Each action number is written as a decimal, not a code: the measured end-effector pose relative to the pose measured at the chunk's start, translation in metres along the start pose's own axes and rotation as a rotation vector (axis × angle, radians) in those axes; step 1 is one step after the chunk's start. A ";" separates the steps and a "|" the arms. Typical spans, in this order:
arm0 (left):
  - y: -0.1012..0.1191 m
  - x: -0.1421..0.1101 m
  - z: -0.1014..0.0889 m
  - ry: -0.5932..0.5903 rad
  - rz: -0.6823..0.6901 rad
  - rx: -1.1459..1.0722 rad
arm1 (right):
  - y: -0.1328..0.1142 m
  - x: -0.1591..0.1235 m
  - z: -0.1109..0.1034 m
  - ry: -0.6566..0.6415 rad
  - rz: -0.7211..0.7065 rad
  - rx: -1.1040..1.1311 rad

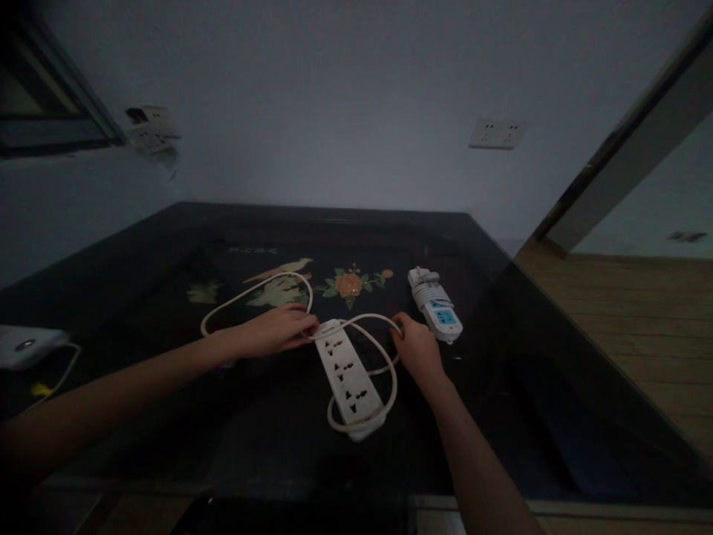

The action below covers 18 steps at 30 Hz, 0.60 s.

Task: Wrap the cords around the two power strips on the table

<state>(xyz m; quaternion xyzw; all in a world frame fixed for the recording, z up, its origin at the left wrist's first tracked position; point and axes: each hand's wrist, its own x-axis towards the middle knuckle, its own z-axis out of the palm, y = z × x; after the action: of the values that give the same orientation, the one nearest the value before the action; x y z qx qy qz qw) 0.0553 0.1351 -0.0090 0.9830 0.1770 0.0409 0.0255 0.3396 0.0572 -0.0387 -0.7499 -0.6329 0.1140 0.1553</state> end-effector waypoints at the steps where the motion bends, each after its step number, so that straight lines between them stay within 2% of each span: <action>1: -0.004 0.000 -0.002 0.002 -0.004 -0.032 | 0.000 0.000 0.000 -0.006 -0.001 -0.008; 6: -0.023 0.013 -0.007 0.073 -0.121 -0.056 | 0.002 0.001 0.001 -0.048 0.038 -0.076; 14: -0.038 0.057 0.007 0.092 -0.257 0.207 | 0.002 0.000 0.000 -0.095 0.078 -0.150; 18: -0.043 0.075 0.017 0.116 -0.282 0.144 | 0.003 0.000 -0.001 -0.094 0.084 -0.175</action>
<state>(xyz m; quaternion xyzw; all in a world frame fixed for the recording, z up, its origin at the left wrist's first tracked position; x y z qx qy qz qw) 0.1119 0.2012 -0.0237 0.9437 0.3169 0.0809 -0.0498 0.3425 0.0566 -0.0386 -0.7802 -0.6152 0.0998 0.0544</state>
